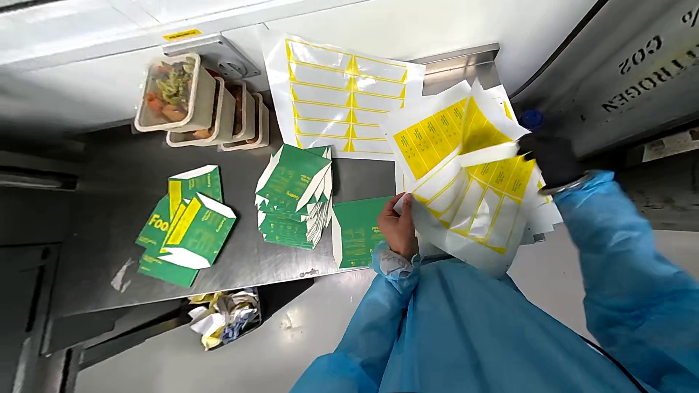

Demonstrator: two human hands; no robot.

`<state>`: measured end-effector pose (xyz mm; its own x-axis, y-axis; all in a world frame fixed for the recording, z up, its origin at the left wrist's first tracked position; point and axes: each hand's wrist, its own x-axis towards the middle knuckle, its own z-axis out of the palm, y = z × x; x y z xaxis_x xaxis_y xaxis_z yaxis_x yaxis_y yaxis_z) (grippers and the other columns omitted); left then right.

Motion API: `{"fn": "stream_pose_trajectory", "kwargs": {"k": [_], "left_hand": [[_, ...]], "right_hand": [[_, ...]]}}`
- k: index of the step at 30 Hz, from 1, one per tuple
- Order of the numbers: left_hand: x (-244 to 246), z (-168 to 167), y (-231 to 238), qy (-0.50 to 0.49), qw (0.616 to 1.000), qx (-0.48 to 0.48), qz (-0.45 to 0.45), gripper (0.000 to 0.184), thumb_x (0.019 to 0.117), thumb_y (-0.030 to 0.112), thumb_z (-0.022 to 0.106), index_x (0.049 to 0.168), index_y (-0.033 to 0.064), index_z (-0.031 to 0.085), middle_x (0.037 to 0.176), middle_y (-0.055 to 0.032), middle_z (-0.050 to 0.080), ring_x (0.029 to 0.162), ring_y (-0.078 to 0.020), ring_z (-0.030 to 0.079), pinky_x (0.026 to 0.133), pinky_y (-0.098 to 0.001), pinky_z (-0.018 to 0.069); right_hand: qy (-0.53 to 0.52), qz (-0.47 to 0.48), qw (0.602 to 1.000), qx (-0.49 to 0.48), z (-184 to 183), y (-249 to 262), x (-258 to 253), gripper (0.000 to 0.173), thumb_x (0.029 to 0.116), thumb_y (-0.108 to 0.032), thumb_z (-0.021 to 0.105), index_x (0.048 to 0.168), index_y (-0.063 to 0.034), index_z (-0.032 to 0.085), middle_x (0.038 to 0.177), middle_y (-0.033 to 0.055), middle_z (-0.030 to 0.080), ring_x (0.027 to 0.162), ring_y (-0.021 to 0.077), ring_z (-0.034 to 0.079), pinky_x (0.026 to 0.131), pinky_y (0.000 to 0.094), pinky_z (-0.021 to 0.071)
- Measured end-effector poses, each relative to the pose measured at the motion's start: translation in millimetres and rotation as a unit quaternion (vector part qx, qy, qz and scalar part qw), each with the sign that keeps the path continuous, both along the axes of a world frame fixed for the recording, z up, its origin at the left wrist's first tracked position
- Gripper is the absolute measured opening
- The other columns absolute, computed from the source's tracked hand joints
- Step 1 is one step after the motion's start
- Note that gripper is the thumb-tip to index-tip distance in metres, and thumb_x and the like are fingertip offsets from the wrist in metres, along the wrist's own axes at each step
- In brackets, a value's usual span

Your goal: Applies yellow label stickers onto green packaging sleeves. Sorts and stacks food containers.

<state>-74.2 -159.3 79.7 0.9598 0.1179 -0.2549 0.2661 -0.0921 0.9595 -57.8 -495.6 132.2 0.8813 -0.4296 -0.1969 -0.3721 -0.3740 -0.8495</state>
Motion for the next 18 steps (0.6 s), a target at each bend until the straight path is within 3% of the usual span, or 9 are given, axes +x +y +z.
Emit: {"fn": "stream_pose_trajectory", "kwargs": {"k": [1,4,6,9,12,13,15,18], "left_hand": [[0,-8,1,-0.001,0.999,0.051,0.009,0.025,0.0978,0.032,0.072,0.114,0.0129,0.073,0.090,-0.0051,0.074,0.071,-0.0143,0.070,0.065,-0.0351,0.0608],[-1,-29,-2,-0.004,0.985,0.170,0.011,0.029,0.0997,0.038,0.068,0.115,0.0139,0.071,0.100,-0.0071,0.074,0.082,-0.0205,0.071,0.073,-0.0468,0.0597],[-1,-41,-11,-0.007,0.981,0.195,-0.021,0.030,0.1004,0.036,0.067,0.117,0.0111,0.070,0.102,-0.0099,0.074,0.086,-0.0232,0.071,0.077,-0.0495,0.0591],[11,-52,-23,-0.003,0.966,0.240,-0.091,0.030,0.0936,0.023,0.073,0.117,0.0046,0.068,0.106,-0.0137,0.073,0.093,-0.0284,0.072,0.082,-0.0525,0.0588],[10,-42,-10,-0.058,0.940,0.307,-0.138,0.044,0.0899,0.022,0.076,0.129,0.0053,0.062,0.124,-0.0211,0.061,0.107,-0.0358,0.064,0.088,-0.0525,0.0572],[5,-31,0,-0.091,0.937,0.297,-0.161,0.045,0.0939,0.023,0.073,0.134,0.0057,0.060,0.129,-0.0227,0.058,0.112,-0.0361,0.062,0.089,-0.0512,0.0566],[-5,-9,15,-0.130,0.946,0.204,-0.216,0.042,0.1019,0.024,0.063,0.139,0.0058,0.058,0.131,-0.0175,0.062,0.113,-0.0279,0.065,0.091,-0.0455,0.0581],[-25,21,36,-0.013,0.953,-0.014,-0.303,0.047,0.1119,0.034,0.040,0.154,0.0141,0.046,0.149,-0.0047,0.057,0.130,-0.0183,0.060,0.108,-0.0438,0.0518]], "right_hand": [[0.009,-0.022,0.999,-0.026,9,-27,3,0.031,0.1032,-0.027,0.059,0.115,0.0004,0.069,0.102,0.0145,0.071,0.086,0.0211,0.067,0.080,0.0451,0.0568],[-0.007,-0.092,0.991,-0.098,43,-83,1,0.035,0.1014,-0.030,0.059,0.117,0.0004,0.069,0.107,0.0161,0.071,0.089,0.0206,0.067,0.084,0.0455,0.0565],[-0.014,-0.146,0.985,-0.087,64,-89,-8,0.032,0.0995,-0.032,0.061,0.115,-0.0047,0.067,0.104,0.0068,0.068,0.085,0.0098,0.064,0.080,0.0353,0.0566],[-0.018,-0.165,0.983,-0.084,65,-57,-28,0.030,0.0985,-0.032,0.062,0.114,-0.0070,0.066,0.100,0.0039,0.067,0.080,0.0073,0.063,0.073,0.0314,0.0567],[-0.020,-0.111,0.990,-0.085,40,11,-51,0.032,0.1029,-0.025,0.058,0.118,0.0012,0.066,0.104,0.0149,0.069,0.086,0.0188,0.067,0.080,0.0424,0.0585],[-0.023,-0.099,0.991,-0.091,28,38,-57,0.030,0.1027,-0.024,0.058,0.116,0.0017,0.067,0.103,0.0160,0.070,0.087,0.0212,0.068,0.081,0.0450,0.0581],[-0.039,-0.060,0.991,-0.111,4,99,-65,0.024,0.1010,-0.021,0.060,0.111,-0.0004,0.070,0.098,0.0132,0.073,0.084,0.0208,0.070,0.077,0.0447,0.0603],[-0.065,0.031,0.989,-0.131,-15,197,-73,0.016,0.0981,-0.017,0.064,0.106,-0.0052,0.071,0.091,0.0078,0.073,0.075,0.0182,0.071,0.065,0.0409,0.0618]]}}
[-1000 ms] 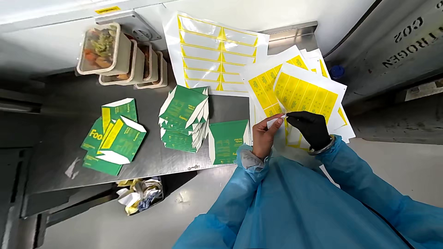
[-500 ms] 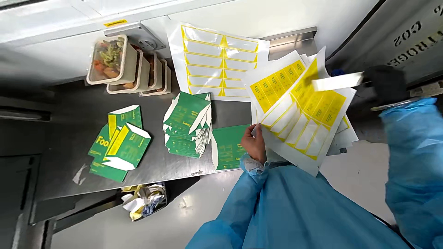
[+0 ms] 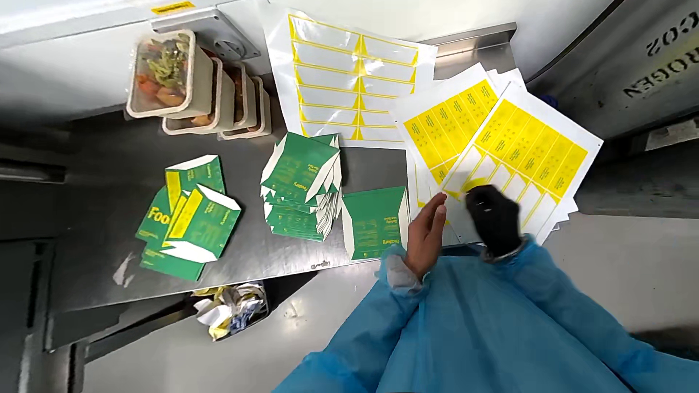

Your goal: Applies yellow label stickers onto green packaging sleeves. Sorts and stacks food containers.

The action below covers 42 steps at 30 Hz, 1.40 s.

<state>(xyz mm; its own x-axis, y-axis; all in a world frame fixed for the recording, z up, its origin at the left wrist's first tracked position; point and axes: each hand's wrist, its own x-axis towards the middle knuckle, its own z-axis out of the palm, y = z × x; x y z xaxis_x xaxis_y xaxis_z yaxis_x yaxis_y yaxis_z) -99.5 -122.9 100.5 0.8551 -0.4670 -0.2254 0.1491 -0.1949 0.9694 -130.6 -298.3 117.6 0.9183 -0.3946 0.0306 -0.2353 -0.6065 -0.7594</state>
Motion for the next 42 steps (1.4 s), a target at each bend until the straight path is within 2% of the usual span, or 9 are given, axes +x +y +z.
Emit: {"fn": "stream_pose_trajectory", "kwargs": {"k": [6,12,18,25,27,32,35,38,42], "left_hand": [[-4,-11,71,0.068,0.981,-0.061,0.173,0.034,0.1055,0.017,0.058,0.137,0.0048,0.063,0.125,-0.0091,0.071,0.106,-0.0212,0.071,0.097,-0.0423,0.0589],[-1,-7,123,0.127,0.951,-0.130,0.250,0.025,0.1042,0.008,0.058,0.127,0.0006,0.066,0.115,-0.0128,0.072,0.098,-0.0252,0.073,0.091,-0.0435,0.0623],[4,-7,144,0.143,0.943,-0.142,0.265,0.024,0.1040,0.008,0.059,0.125,0.0018,0.068,0.113,-0.0118,0.073,0.098,-0.0240,0.074,0.089,-0.0426,0.0628],[19,-33,156,0.066,0.937,-0.047,0.340,0.022,0.1005,0.019,0.067,0.120,0.0108,0.074,0.144,-0.0076,0.056,0.127,-0.0267,0.060,0.096,-0.0486,0.0600],[27,-46,163,0.027,0.938,-0.030,0.344,0.022,0.0987,0.021,0.070,0.118,0.0116,0.076,0.134,-0.0087,0.063,0.121,-0.0267,0.063,0.094,-0.0468,0.0603],[46,-67,165,-0.068,0.947,0.099,0.299,0.023,0.1005,0.017,0.067,0.122,0.0097,0.073,0.106,-0.0053,0.074,0.090,-0.0109,0.071,0.085,-0.0317,0.0608],[56,-82,164,-0.081,0.934,0.186,0.295,0.032,0.1002,0.024,0.068,0.129,0.0116,0.069,0.103,-0.0077,0.072,0.087,-0.0152,0.070,0.080,-0.0359,0.0596],[63,-77,159,0.017,0.927,0.180,0.327,0.066,0.0939,0.027,0.078,0.144,0.0091,0.039,0.098,-0.0081,0.075,0.080,-0.0198,0.073,0.073,-0.0424,0.0616],[68,-78,152,0.002,0.922,0.203,0.329,0.056,0.0934,0.023,0.078,0.133,0.0088,0.042,0.096,-0.0066,0.075,0.076,-0.0198,0.072,0.068,-0.0417,0.0596]], "right_hand": [[-0.043,0.168,0.981,0.090,-8,78,-1,0.029,0.1011,-0.005,0.053,0.120,-0.0086,0.075,0.113,0.0050,0.076,0.097,0.0119,0.074,0.088,0.0338,0.0621],[0.102,0.014,0.995,0.019,-17,79,5,0.066,0.0848,-0.053,0.078,0.135,-0.0116,0.065,0.124,0.0093,0.070,0.101,0.0252,0.069,0.079,0.0489,0.0580],[0.056,-0.023,0.996,0.064,-18,105,10,0.014,0.0989,-0.029,0.067,0.100,-0.0154,0.073,0.080,-0.0015,0.071,0.064,0.0105,0.065,0.054,0.0319,0.0545],[0.046,-0.009,0.994,0.102,-24,132,13,0.011,0.0968,-0.026,0.070,0.097,-0.0164,0.074,0.082,-0.0024,0.071,0.065,0.0090,0.064,0.056,0.0290,0.0545],[0.052,-0.008,0.993,0.105,-27,131,18,0.012,0.0967,-0.027,0.070,0.097,-0.0158,0.074,0.081,-0.0021,0.071,0.066,0.0092,0.065,0.056,0.0295,0.0549],[0.104,-0.042,0.986,0.124,-55,135,46,0.017,0.0955,-0.029,0.070,0.095,-0.0126,0.075,0.078,-0.0011,0.071,0.068,0.0099,0.066,0.063,0.0343,0.0558],[0.130,-0.037,0.987,0.084,-75,139,61,0.021,0.0958,-0.031,0.069,0.096,-0.0116,0.076,0.082,0.0018,0.073,0.073,0.0157,0.068,0.069,0.0430,0.0565],[0.150,-0.035,0.987,0.042,-88,137,68,0.024,0.0966,-0.032,0.067,0.098,-0.0104,0.076,0.086,0.0056,0.074,0.079,0.0218,0.069,0.074,0.0501,0.0564],[0.176,-0.045,0.983,0.039,-100,135,69,0.024,0.0971,-0.032,0.066,0.098,-0.0104,0.076,0.086,0.0064,0.074,0.080,0.0239,0.070,0.074,0.0526,0.0558]]}}
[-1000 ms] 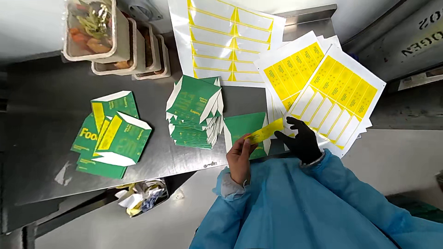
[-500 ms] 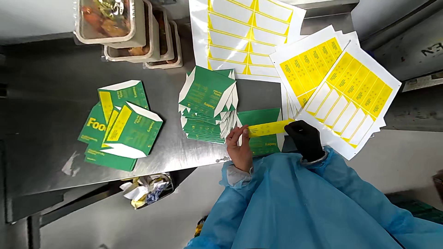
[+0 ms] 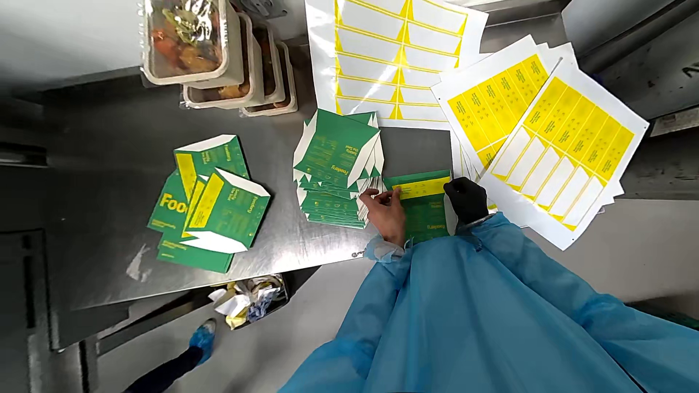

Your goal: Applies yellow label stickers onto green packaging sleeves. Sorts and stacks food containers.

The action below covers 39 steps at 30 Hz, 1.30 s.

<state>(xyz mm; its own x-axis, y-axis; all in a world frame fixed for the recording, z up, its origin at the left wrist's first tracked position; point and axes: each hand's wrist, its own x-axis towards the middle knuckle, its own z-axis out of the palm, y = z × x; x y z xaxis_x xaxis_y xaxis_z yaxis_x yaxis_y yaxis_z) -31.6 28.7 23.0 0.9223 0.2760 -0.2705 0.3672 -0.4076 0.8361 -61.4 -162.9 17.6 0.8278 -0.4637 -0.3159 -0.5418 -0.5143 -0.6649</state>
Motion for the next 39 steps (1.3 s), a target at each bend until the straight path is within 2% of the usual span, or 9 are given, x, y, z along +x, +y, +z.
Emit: {"fn": "stream_pose_trajectory", "kwargs": {"k": [4,21,24,26,30,32,34,36,39], "left_hand": [[13,-17,-7,-0.033,0.999,0.023,0.034,0.043,0.0888,0.018,0.082,0.115,0.0063,0.050,0.089,-0.0034,0.073,0.077,-0.0134,0.071,0.073,-0.0357,0.0599],[12,-33,-17,-0.075,0.988,0.132,0.040,0.040,0.0918,0.025,0.079,0.117,0.0085,0.053,0.090,-0.0002,0.073,0.076,-0.0124,0.070,0.072,-0.0358,0.0596],[12,-16,-14,-0.031,0.988,0.138,0.055,0.065,0.0853,0.033,0.085,0.130,-0.0004,0.052,0.108,-0.0179,0.065,0.086,-0.0284,0.067,0.079,-0.0453,0.0576],[13,-13,-11,-0.020,0.984,0.166,0.059,0.073,0.0798,0.040,0.089,0.128,-0.0010,0.052,0.121,-0.0229,0.053,0.095,-0.0335,0.060,0.082,-0.0462,0.0548],[-5,-30,-3,-0.172,0.954,0.201,-0.140,0.033,0.1010,0.027,0.065,0.113,-0.0039,0.064,0.114,-0.0244,0.063,0.102,-0.0347,0.066,0.089,-0.0474,0.0578],[-7,-39,-3,-0.256,0.896,0.220,-0.287,0.031,0.1040,0.023,0.058,0.125,0.0006,0.066,0.132,-0.0189,0.063,0.128,-0.0340,0.058,0.109,-0.0496,0.0478],[-13,-52,0,-0.231,0.840,0.281,-0.402,0.052,0.1094,0.034,0.043,0.151,0.0031,0.047,0.162,-0.0132,0.039,0.153,-0.0315,0.031,0.124,-0.0540,0.0259],[-17,-61,10,-0.177,0.821,0.344,-0.419,0.073,0.1075,0.053,0.033,0.162,0.0045,0.028,0.171,-0.0094,0.019,0.158,-0.0274,0.014,0.128,-0.0525,0.0164],[-23,-64,23,-0.150,0.844,0.387,-0.340,0.093,0.1002,0.069,0.036,0.162,0.0011,0.021,0.171,-0.0152,0.016,0.158,-0.0301,0.015,0.127,-0.0496,0.0203]], "right_hand": [[-0.002,0.008,1.000,-0.021,-8,4,1,0.026,0.0974,-0.034,0.064,0.096,-0.0105,0.075,0.084,0.0065,0.073,0.078,0.0250,0.069,0.072,0.0526,0.0550],[0.077,0.018,0.994,-0.079,-3,13,15,0.028,0.0970,-0.040,0.062,0.095,-0.0132,0.072,0.089,0.0073,0.073,0.086,0.0286,0.071,0.070,0.0543,0.0552],[0.132,0.028,0.989,-0.058,8,7,21,0.034,0.0965,-0.045,0.063,0.095,-0.0118,0.072,0.088,0.0098,0.073,0.085,0.0311,0.071,0.071,0.0579,0.0550],[0.136,0.059,0.986,-0.077,10,4,21,0.040,0.0978,-0.046,0.062,0.089,-0.0075,0.067,0.084,0.0136,0.069,0.082,0.0340,0.069,0.067,0.0578,0.0527],[-0.059,0.232,0.945,-0.222,2,3,10,0.032,0.1019,-0.030,0.058,0.093,-0.0014,0.069,0.091,0.0178,0.069,0.092,0.0365,0.070,0.073,0.0507,0.0589],[-0.143,0.330,0.908,-0.215,-3,3,7,0.033,0.1042,-0.031,0.054,0.116,-0.0038,0.070,0.118,0.0162,0.070,0.115,0.0342,0.066,0.096,0.0502,0.0551],[-0.122,0.420,0.873,-0.217,-14,0,-1,0.052,0.1088,-0.037,0.041,0.151,-0.0085,0.051,0.158,0.0106,0.048,0.149,0.0277,0.040,0.123,0.0543,0.0303],[-0.101,0.459,0.850,-0.239,-28,-8,-9,0.066,0.1088,-0.051,0.033,0.160,-0.0095,0.037,0.168,0.0075,0.032,0.157,0.0236,0.024,0.127,0.0590,0.0150],[-0.073,0.450,0.850,-0.263,-34,-25,-23,0.079,0.1048,-0.061,0.035,0.161,-0.0051,0.033,0.169,0.0115,0.028,0.158,0.0237,0.020,0.129,0.0553,0.0127]]}}
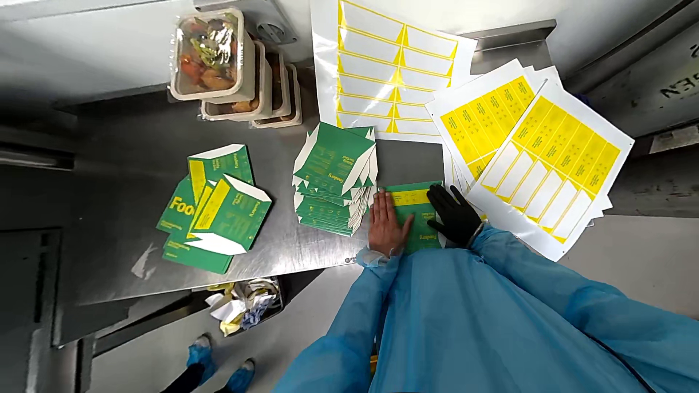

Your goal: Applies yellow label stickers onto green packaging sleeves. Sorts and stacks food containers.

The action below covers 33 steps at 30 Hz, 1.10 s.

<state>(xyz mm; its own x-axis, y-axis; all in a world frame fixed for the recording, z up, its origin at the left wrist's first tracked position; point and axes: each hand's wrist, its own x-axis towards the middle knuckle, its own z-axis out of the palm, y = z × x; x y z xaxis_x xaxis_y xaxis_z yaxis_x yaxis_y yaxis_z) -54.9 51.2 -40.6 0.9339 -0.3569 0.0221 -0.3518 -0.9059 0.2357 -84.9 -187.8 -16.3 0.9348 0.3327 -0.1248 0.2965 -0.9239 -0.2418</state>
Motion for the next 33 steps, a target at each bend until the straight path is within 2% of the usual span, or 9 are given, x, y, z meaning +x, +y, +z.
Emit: {"fn": "stream_pose_trajectory", "kwargs": {"k": [4,7,9,13,16,23,28,31,33], "left_hand": [[-17,30,6,0.007,0.998,-0.060,-0.023,0.089,0.1007,0.060,0.049,0.158,-0.0044,0.029,0.167,-0.0211,0.025,0.156,-0.0347,0.021,0.126,-0.0518,0.0240],[-26,43,24,0.099,0.976,-0.022,-0.191,0.116,0.0779,0.073,0.072,0.159,-0.0006,0.032,0.169,-0.0176,0.020,0.157,-0.0348,0.017,0.126,-0.0538,0.0232],[-36,45,31,0.126,0.965,0.032,-0.229,0.103,0.0768,0.040,0.086,0.157,-0.0004,0.036,0.170,-0.0165,0.019,0.157,-0.0340,0.017,0.125,-0.0529,0.0258],[-29,62,41,0.136,0.944,0.048,-0.298,0.043,0.0938,0.003,0.064,0.137,-0.0007,0.061,0.152,-0.0182,0.051,0.141,-0.0324,0.049,0.109,-0.0470,0.0494],[-22,101,63,0.080,0.942,-0.075,-0.317,0.037,0.0957,-0.002,0.056,0.131,0.0016,0.067,0.137,-0.0149,0.065,0.131,-0.0277,0.061,0.109,-0.0428,0.0508],[-5,152,218,-0.279,0.954,-0.082,0.075,0.036,0.1031,0.002,0.045,0.132,-0.0028,0.065,0.135,-0.0223,0.065,0.129,-0.0365,0.061,0.111,-0.0500,0.0491],[33,110,335,-0.121,0.953,0.014,0.276,0.039,0.1073,0.007,0.039,0.140,0.0036,0.061,0.145,-0.0226,0.057,0.138,-0.0439,0.051,0.114,-0.0623,0.0387],[54,127,319,0.043,0.945,-0.021,0.325,0.038,0.1060,0.006,0.043,0.140,-0.0038,0.057,0.143,-0.0308,0.054,0.136,-0.0489,0.049,0.113,-0.0649,0.0347],[67,135,320,0.101,0.954,0.034,0.281,0.045,0.0993,0.005,0.051,0.144,-0.0018,0.055,0.149,-0.0289,0.051,0.143,-0.0500,0.041,0.120,-0.0633,0.0276]], "right_hand": [[-0.069,0.025,0.997,-0.017,18,-19,-15,0.069,0.1086,-0.049,0.036,0.154,0.0017,0.042,0.162,0.0197,0.040,0.155,0.0300,0.031,0.127,0.0538,0.0213],[-0.115,-0.022,0.991,0.058,57,-51,-34,0.053,0.1074,-0.037,0.046,0.146,-0.0028,0.056,0.154,0.0170,0.052,0.148,0.0298,0.043,0.124,0.0534,0.0309],[-0.103,-0.089,0.988,0.070,64,-87,-53,0.052,0.1056,-0.039,0.049,0.144,-0.0055,0.059,0.152,0.0150,0.054,0.146,0.0303,0.045,0.123,0.0545,0.0318],[-0.062,-0.144,0.987,0.037,51,-153,-86,0.064,0.1012,-0.053,0.050,0.144,-0.0063,0.059,0.152,0.0161,0.054,0.144,0.0350,0.046,0.120,0.0579,0.0341],[-0.066,-0.133,0.988,0.030,44,-188,-110,0.065,0.0999,-0.056,0.049,0.144,-0.0084,0.060,0.150,0.0148,0.055,0.141,0.0348,0.050,0.117,0.0581,0.0376],[-0.081,-0.218,0.972,0.034,43,-222,-156,0.073,0.0938,-0.062,0.056,0.144,-0.0086,0.059,0.149,0.0150,0.057,0.139,0.0349,0.052,0.114,0.0583,0.0398],[0.072,-0.168,0.981,-0.058,53,-196,-155,0.132,0.0601,-0.087,0.072,0.161,-0.0097,0.035,0.166,0.0173,0.032,0.153,0.0389,0.031,0.120,0.0643,0.0274],[0.152,-0.169,0.968,-0.103,57,-188,-156,0.132,0.0616,-0.057,0.092,0.165,-0.0141,0.022,0.172,0.0136,0.017,0.158,0.0350,0.016,0.123,0.0655,0.0193],[0.102,-0.161,0.976,-0.107,44,-196,-164,0.110,0.0699,-0.028,0.090,0.163,-0.0152,0.032,0.170,0.0113,0.026,0.156,0.0337,0.025,0.119,0.0625,0.0308]]}}
